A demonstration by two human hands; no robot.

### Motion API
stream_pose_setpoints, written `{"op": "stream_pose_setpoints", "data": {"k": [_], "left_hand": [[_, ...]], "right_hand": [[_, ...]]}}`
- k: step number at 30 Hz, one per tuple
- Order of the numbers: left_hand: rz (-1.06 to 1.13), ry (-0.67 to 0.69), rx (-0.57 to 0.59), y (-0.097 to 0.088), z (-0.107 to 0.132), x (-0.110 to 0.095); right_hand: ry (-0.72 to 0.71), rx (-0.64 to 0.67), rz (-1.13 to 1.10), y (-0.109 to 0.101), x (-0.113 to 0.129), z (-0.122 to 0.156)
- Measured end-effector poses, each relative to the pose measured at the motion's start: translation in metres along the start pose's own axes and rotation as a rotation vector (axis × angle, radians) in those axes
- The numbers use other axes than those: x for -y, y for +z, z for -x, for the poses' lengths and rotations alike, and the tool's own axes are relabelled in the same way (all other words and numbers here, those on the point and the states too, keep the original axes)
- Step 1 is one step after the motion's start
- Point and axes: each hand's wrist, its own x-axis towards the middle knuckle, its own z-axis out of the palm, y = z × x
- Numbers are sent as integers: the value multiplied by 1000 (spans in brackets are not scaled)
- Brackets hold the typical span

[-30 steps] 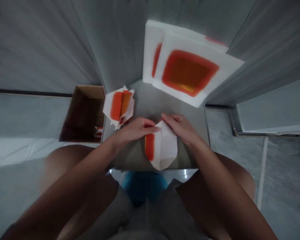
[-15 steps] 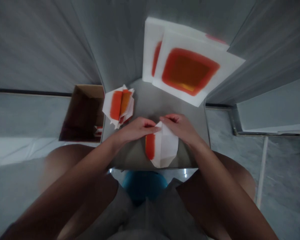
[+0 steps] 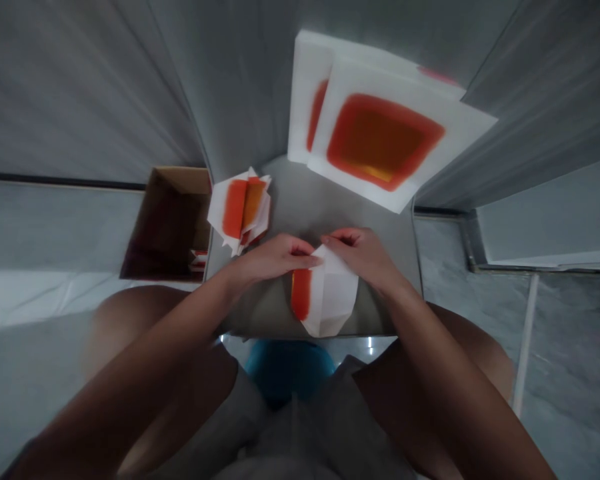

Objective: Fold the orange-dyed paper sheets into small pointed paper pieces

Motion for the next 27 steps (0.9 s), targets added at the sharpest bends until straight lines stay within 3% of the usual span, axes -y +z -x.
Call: {"op": "stream_pose_setpoints", "data": {"k": [14,27], "left_hand": [[50,-6,53,-4,0,3],[42,24,4,-3,-3,5]], "right_hand": [[-12,63,-28,-5,1,2],[-42,-7,75,-3,1,1]]}}
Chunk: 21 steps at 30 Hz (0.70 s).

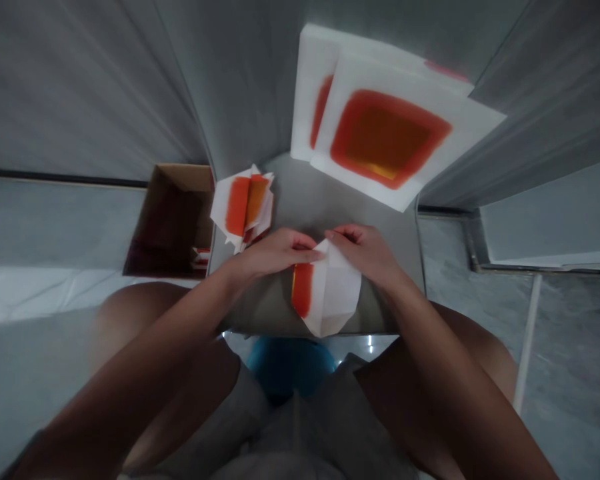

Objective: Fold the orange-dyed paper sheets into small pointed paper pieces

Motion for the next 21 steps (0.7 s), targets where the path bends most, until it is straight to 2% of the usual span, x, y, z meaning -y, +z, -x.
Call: {"op": "stream_pose_setpoints", "data": {"k": [5,7,12,17,21], "left_hand": [[15,17,24,3,3,-3],[42,24,35,4,3,-3],[33,37,44,3,1,-2],[-51,-55,2,-3,4,-6],[-33,-78,36,-6,10,-13]], "right_hand": [[60,133,-84,-6,-2,-1],[70,150,-116,-7,-3,-1],[70,138,-117,-8,-1,-1],[16,119,-68,-17,6,-5],[-15,90,-25,-25,8,-6]]}}
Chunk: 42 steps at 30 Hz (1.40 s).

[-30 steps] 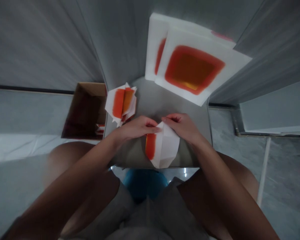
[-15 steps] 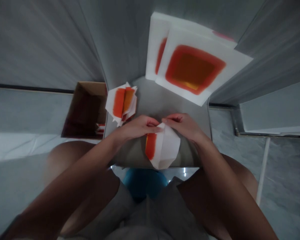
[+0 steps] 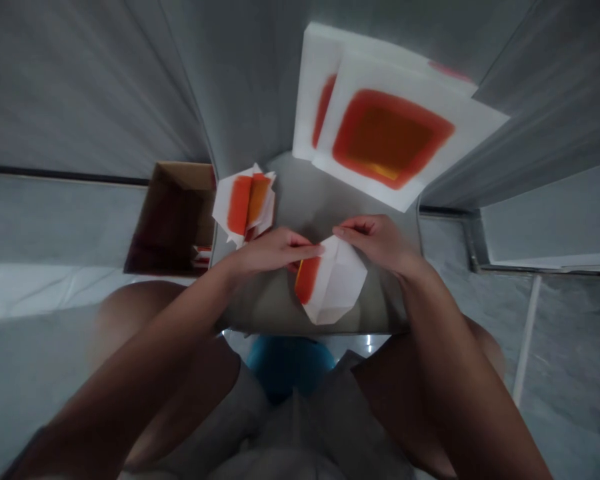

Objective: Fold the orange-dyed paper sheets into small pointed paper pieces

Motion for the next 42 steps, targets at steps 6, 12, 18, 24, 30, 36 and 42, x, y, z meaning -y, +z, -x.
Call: {"op": "stream_pose_setpoints", "data": {"k": [6,12,18,24,30,36,42], "left_hand": [[-21,54,49,-3,4,-6],[-153,130,60,-5,7,-11],[-216,180,2,-2,4,-13],[-222,235,-7,-2,3,-17],[-247,283,-5,0,-1,-15],[-208,321,-100,4,-6,-8],[-246,282,-104,3,-1,-11]], "right_hand": [[-18,33,24,-11,7,4],[-27,78,27,-10,3,4],[-25,124,0,6,2,1],[4,178,-116,11,2,-2],[-8,172,-143,7,-1,0],[-45,125,-82,8,1,0],[-109,137,-10,9,3,-1]]}}
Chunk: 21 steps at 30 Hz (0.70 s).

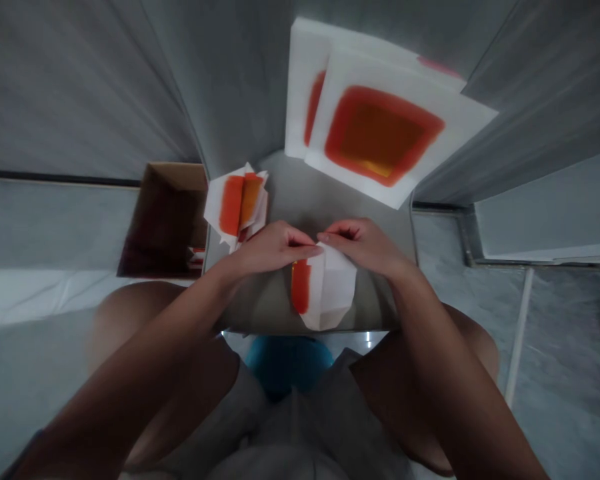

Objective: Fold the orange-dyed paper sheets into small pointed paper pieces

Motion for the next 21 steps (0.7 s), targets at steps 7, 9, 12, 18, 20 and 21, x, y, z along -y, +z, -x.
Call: {"op": "stream_pose_setpoints", "data": {"k": [7,9,12,18,20,21], "left_hand": [[28,11,-36,-2,5,5],[29,27,-52,0,5,4],[37,38,-74,2,5,1],[33,19,-141,-1,3,0],[46,29,-182,-2,2,1],[49,33,-207,-3,2,1]], "right_hand": [[-90,-58,137,5,6,2],[-85,-89,165,6,5,2],[-83,-160,173,6,2,3],[-67,-142,67,4,-3,1],[-50,-119,15,4,-4,0],[-41,-118,-6,4,-4,0]]}}
